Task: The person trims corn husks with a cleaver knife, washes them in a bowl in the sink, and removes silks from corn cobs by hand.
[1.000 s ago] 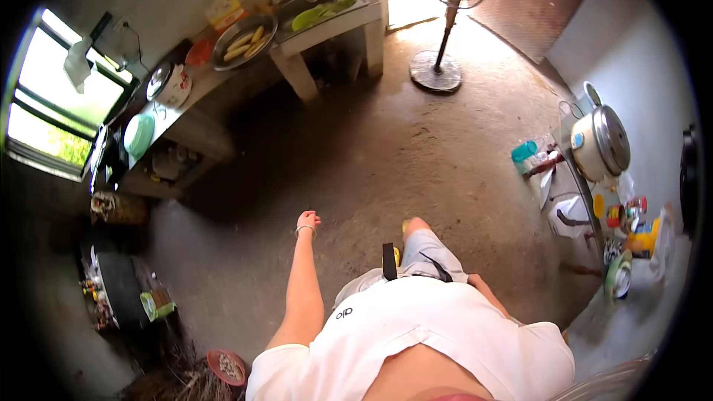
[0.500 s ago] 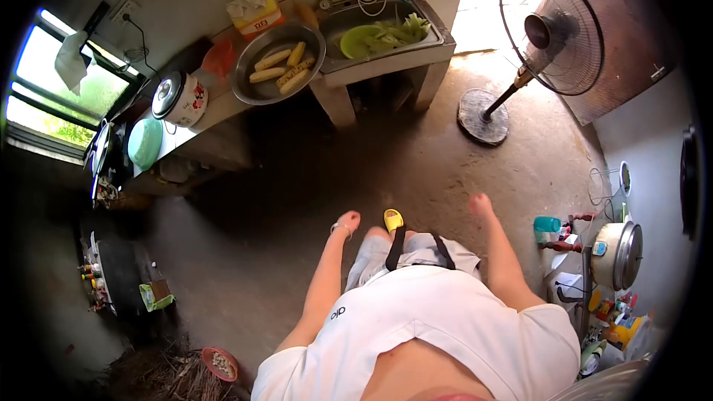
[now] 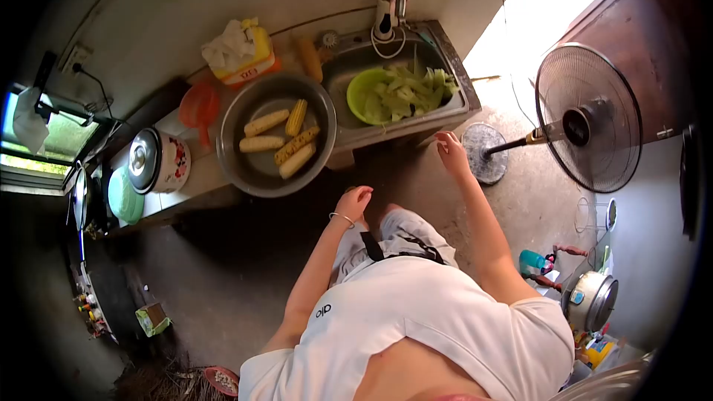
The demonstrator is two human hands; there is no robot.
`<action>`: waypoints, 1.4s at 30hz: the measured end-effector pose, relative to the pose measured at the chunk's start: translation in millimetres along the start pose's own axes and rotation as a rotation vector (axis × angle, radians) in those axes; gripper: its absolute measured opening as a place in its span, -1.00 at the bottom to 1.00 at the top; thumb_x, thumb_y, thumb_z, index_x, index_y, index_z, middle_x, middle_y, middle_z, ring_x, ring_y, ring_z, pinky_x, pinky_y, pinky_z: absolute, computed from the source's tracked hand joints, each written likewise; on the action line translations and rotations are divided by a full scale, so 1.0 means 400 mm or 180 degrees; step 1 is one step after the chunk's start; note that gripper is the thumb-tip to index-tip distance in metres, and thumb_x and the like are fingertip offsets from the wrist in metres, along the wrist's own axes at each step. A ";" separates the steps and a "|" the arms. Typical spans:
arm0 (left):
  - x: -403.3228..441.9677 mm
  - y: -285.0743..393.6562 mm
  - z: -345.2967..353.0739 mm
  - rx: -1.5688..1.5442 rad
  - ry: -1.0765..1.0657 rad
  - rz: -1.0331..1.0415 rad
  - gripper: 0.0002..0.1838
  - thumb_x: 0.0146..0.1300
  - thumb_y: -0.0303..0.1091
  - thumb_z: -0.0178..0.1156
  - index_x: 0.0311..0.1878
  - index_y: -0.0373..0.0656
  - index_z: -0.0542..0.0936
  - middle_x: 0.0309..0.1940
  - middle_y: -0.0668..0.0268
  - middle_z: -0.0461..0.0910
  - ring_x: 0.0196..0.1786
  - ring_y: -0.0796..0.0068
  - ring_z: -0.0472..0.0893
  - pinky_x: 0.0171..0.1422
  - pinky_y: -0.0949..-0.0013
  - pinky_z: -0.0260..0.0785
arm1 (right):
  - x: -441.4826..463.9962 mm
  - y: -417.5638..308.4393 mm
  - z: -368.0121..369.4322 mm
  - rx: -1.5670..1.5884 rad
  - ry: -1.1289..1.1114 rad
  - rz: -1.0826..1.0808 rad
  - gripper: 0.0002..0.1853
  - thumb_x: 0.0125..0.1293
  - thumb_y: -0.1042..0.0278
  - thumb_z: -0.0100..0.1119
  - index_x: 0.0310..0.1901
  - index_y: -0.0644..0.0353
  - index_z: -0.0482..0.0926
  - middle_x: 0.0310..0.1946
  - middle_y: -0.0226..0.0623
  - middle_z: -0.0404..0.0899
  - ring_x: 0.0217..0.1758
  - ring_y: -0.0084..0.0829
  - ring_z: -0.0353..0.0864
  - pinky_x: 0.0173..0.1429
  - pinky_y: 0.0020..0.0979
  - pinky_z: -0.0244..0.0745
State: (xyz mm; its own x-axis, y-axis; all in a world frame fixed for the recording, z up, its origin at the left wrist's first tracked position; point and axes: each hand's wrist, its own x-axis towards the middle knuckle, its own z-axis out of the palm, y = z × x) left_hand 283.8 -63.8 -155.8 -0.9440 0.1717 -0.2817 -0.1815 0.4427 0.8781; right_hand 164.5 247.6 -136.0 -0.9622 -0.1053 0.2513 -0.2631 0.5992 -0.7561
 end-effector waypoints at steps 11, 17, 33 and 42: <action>0.895 -0.007 -0.009 0.0545 0.0029 -0.0977 -0.45 0.36 -0.04 -0.06 0.32 -0.13 0.27 0.37 0.10 0.12 0.35 0.11 0.24 0.36 0.08 0.21 | 0.522 0.146 0.123 -0.1147 -0.0870 -0.0777 -0.68 0.12 0.52 0.06 -0.03 0.21 0.49 0.13 -0.12 0.40 0.25 -0.07 0.31 0.29 -0.18 0.26; 1.043 -0.029 0.036 0.1759 0.0177 -0.1377 -0.27 0.31 0.14 -0.05 0.43 -0.04 0.08 0.43 0.12 0.01 0.44 0.14 0.08 0.41 -0.06 0.09 | 0.769 0.330 0.203 -0.1816 -0.2223 -0.0209 -0.43 0.22 0.15 0.12 0.25 0.14 0.30 0.31 -0.11 0.21 0.41 -0.04 0.09 0.44 -0.06 -0.01; 1.110 -0.141 0.423 -0.2406 0.0364 -0.1757 -0.34 0.34 0.06 -0.11 0.37 -0.17 0.19 0.24 0.17 0.34 0.20 0.32 0.39 0.28 0.24 0.22 | 0.649 0.643 0.274 0.1036 -0.2166 0.2411 0.04 0.08 -0.29 0.21 0.40 0.26 -0.02 0.36 0.16 0.01 0.44 0.00 0.04 0.41 -0.20 0.06; 1.025 0.164 0.462 -0.0122 0.0550 0.0069 -0.36 0.07 -0.50 0.06 0.28 -0.34 0.17 0.23 -0.18 0.19 0.23 -0.19 0.27 0.32 0.04 0.17 | 0.655 0.545 0.280 -0.0150 -0.1986 0.1690 0.05 -0.12 -0.09 0.45 0.31 0.29 0.10 0.17 0.21 0.31 0.26 0.05 0.31 0.25 -0.18 0.30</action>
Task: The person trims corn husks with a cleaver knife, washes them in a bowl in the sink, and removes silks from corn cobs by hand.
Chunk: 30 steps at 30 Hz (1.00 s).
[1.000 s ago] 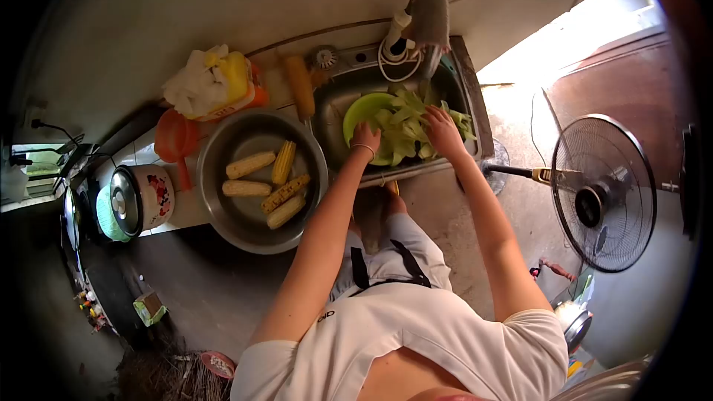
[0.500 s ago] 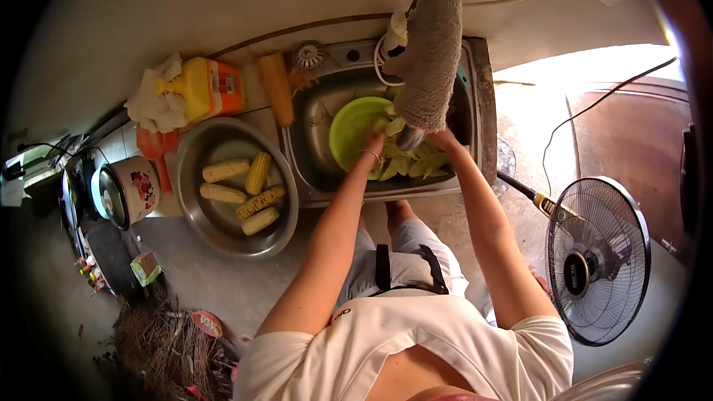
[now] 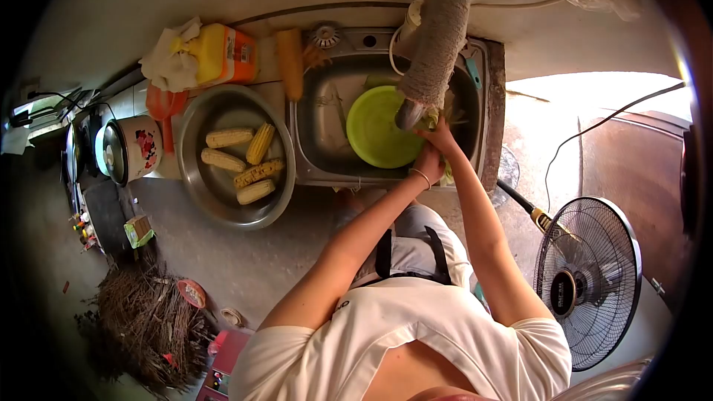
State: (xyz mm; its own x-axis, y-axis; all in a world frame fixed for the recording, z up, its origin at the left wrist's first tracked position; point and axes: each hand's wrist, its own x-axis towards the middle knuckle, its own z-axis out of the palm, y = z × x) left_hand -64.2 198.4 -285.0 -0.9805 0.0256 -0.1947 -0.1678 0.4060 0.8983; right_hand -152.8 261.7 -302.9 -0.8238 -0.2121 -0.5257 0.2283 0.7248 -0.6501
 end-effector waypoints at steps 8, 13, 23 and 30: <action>-0.016 -0.031 -0.244 0.1358 0.0546 0.0261 -0.55 -0.11 -0.44 0.25 -0.04 -0.01 0.60 0.00 0.11 0.54 0.13 0.07 0.45 0.19 0.08 0.34 | 0.023 0.112 -0.032 0.0796 -0.0049 0.0002 -0.41 0.01 0.42 0.33 0.14 0.17 0.40 -0.01 -0.21 0.55 0.04 -0.28 0.54 0.07 -0.26 0.44; -0.030 -0.321 -0.358 0.1761 0.2337 -0.0858 -0.46 -0.02 -0.33 0.31 0.10 -0.15 0.49 -0.01 -0.10 0.50 0.08 -0.06 0.49 0.12 0.02 0.37 | 0.009 0.125 -0.034 0.1742 0.0087 0.0128 -0.54 0.05 0.48 0.23 0.06 0.18 0.48 -0.06 -0.24 0.59 0.05 -0.30 0.53 0.08 -0.33 0.41; -0.067 -0.168 -0.461 0.0840 0.1264 -0.0889 -0.77 0.14 -0.33 0.17 -0.17 -0.17 0.41 -0.40 0.05 0.51 -0.36 0.02 0.55 -0.31 0.04 0.36 | -0.052 0.038 -0.050 -0.1025 0.0622 -0.0011 -0.21 0.00 0.34 0.34 0.29 0.10 0.19 0.33 0.13 0.02 0.29 0.15 0.18 0.20 -0.07 0.36; -0.080 0.072 -0.617 0.2811 0.1208 0.0479 -0.78 0.11 -0.39 0.13 -0.18 -0.13 0.38 -0.47 0.16 0.52 -0.57 0.13 0.52 -0.53 0.17 0.39 | -0.040 0.011 -0.057 -0.1201 0.0425 0.0255 -0.09 0.00 0.08 0.36 0.33 0.18 0.10 0.34 0.11 0.03 0.32 0.14 0.16 0.23 0.02 0.28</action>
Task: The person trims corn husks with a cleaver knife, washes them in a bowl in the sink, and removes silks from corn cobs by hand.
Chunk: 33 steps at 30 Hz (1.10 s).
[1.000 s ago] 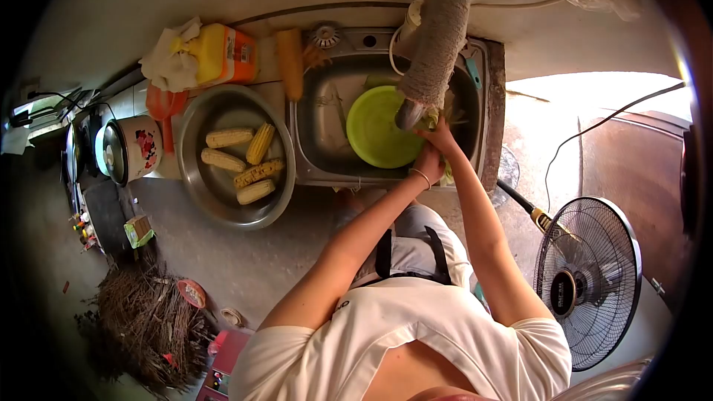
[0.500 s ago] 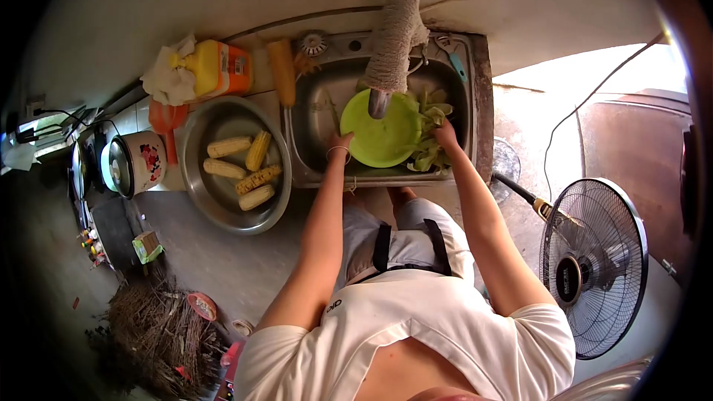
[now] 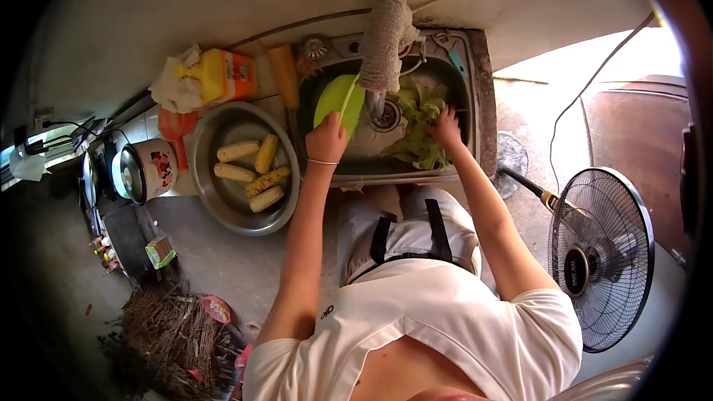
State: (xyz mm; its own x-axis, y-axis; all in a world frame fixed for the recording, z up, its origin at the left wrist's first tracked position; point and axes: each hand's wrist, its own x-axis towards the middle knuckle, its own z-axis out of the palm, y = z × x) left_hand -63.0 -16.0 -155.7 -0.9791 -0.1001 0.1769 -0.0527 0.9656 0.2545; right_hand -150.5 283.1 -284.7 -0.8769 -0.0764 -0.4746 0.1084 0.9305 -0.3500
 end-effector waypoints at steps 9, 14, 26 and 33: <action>0.015 -0.034 -0.074 0.0560 -0.0219 0.0155 -0.75 0.07 -0.42 0.14 -0.15 -0.12 0.39 -0.47 0.22 0.52 -0.59 0.23 0.54 -0.57 0.23 0.39 | 0.036 -0.207 -0.033 -0.1655 -0.0019 -0.2795 -0.63 0.20 0.30 0.06 0.07 0.03 0.50 0.15 -0.27 0.44 0.25 -0.25 0.34 0.36 -0.03 0.10; 0.003 -0.037 -0.088 0.0503 -0.0179 -0.0226 -0.73 0.06 -0.43 0.14 -0.13 -0.12 0.39 -0.48 0.20 0.54 -0.59 0.21 0.55 -0.57 0.20 0.39 | 0.114 -0.346 0.019 -0.2374 -0.0745 -0.3107 -0.55 0.21 0.18 0.03 0.16 -0.01 0.40 0.22 -0.25 0.32 0.29 -0.20 0.26 0.36 0.07 0.01; -0.043 -0.097 0.116 -0.0368 -0.0455 -0.1577 -0.72 0.21 -0.31 0.13 -0.09 -0.16 0.33 -0.40 0.02 0.55 -0.44 -0.03 0.56 -0.41 0.05 0.43 | 0.252 0.013 0.055 -0.2745 -0.1057 -0.1919 -0.31 0.27 -0.21 -0.09 0.37 -0.10 0.17 0.43 -0.22 -0.03 0.43 0.04 -0.01 0.30 0.46 -0.24; -0.036 -0.041 0.110 0.0753 0.0014 -0.1056 -0.37 0.15 -0.37 0.21 0.28 -0.29 0.24 0.20 -0.07 0.23 0.25 -0.06 0.26 0.29 0.11 0.24 | 0.199 -0.018 0.013 -0.3195 -0.0998 -0.1825 -0.28 0.24 -0.34 -0.17 0.37 -0.18 0.18 0.40 -0.23 0.08 0.45 -0.05 0.01 0.35 0.42 -0.37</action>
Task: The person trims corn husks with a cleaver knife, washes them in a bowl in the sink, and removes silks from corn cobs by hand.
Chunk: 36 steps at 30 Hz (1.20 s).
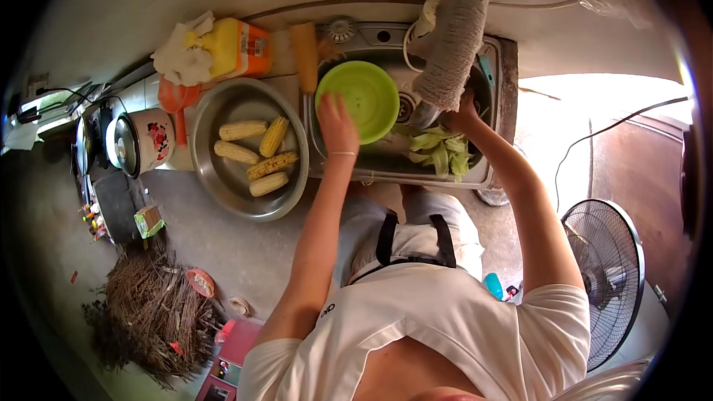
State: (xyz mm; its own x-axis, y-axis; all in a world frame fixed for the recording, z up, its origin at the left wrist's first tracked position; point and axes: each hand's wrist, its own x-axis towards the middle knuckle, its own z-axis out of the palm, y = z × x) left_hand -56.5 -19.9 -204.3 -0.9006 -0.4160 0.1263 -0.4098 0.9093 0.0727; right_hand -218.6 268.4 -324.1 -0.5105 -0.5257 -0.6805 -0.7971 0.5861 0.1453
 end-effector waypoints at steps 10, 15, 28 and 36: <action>-0.189 0.379 0.341 -0.2325 -0.2766 -0.0113 0.29 -0.26 0.24 0.43 0.43 -0.18 -0.09 0.31 -0.12 0.18 0.36 -0.05 0.19 0.39 0.11 0.12 | 0.022 0.008 0.066 0.0365 -0.0144 -0.0048 -0.27 0.16 -0.34 -0.05 0.31 -0.16 0.26 0.30 -0.26 0.24 0.32 -0.12 0.25 0.16 0.24 0.15; -0.150 0.360 0.401 -0.2623 -0.4077 -0.0959 0.25 -0.33 -0.06 0.52 0.42 -0.02 -0.08 0.22 0.01 0.33 0.24 0.08 0.36 0.23 0.16 0.30 | -0.017 -0.032 0.087 0.0941 -0.0325 0.0265 -0.24 0.11 -0.37 0.00 0.28 -0.12 0.30 0.26 -0.28 0.30 0.26 -0.15 0.37 0.08 0.09 0.38; -0.226 0.356 0.397 -0.5407 -0.2787 -0.2818 -0.81 -0.09 -0.44 0.18 -0.37 -0.34 0.60 -0.52 0.21 0.57 -0.45 0.35 0.57 -0.34 0.31 0.39 | -0.128 -0.049 0.091 0.2920 -0.0176 0.0075 -0.44 0.23 -0.21 -0.06 0.02 0.07 0.56 -0.08 -0.04 0.58 0.02 -0.03 0.53 0.09 -0.19 0.40; -0.046 0.247 0.120 -0.4846 -0.1981 -0.1373 -0.55 -0.21 -0.52 0.19 -0.10 -0.23 0.59 -0.15 0.18 0.48 -0.23 0.31 0.56 -0.15 0.41 0.46 | -0.312 -0.131 -0.265 0.4368 0.0748 0.1091 -0.63 0.18 0.10 0.13 -0.06 0.14 0.60 -0.29 -0.01 0.61 -0.20 -0.02 0.58 -0.13 -0.18 0.46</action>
State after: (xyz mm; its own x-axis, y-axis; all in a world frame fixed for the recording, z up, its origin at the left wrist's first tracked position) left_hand -87.4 78.4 -246.9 -0.8372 -0.2066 -0.5063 -0.4554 -0.2492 0.8547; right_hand -147.3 237.9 -170.6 -0.7590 -0.2476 -0.6022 0.2411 0.7523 -0.6131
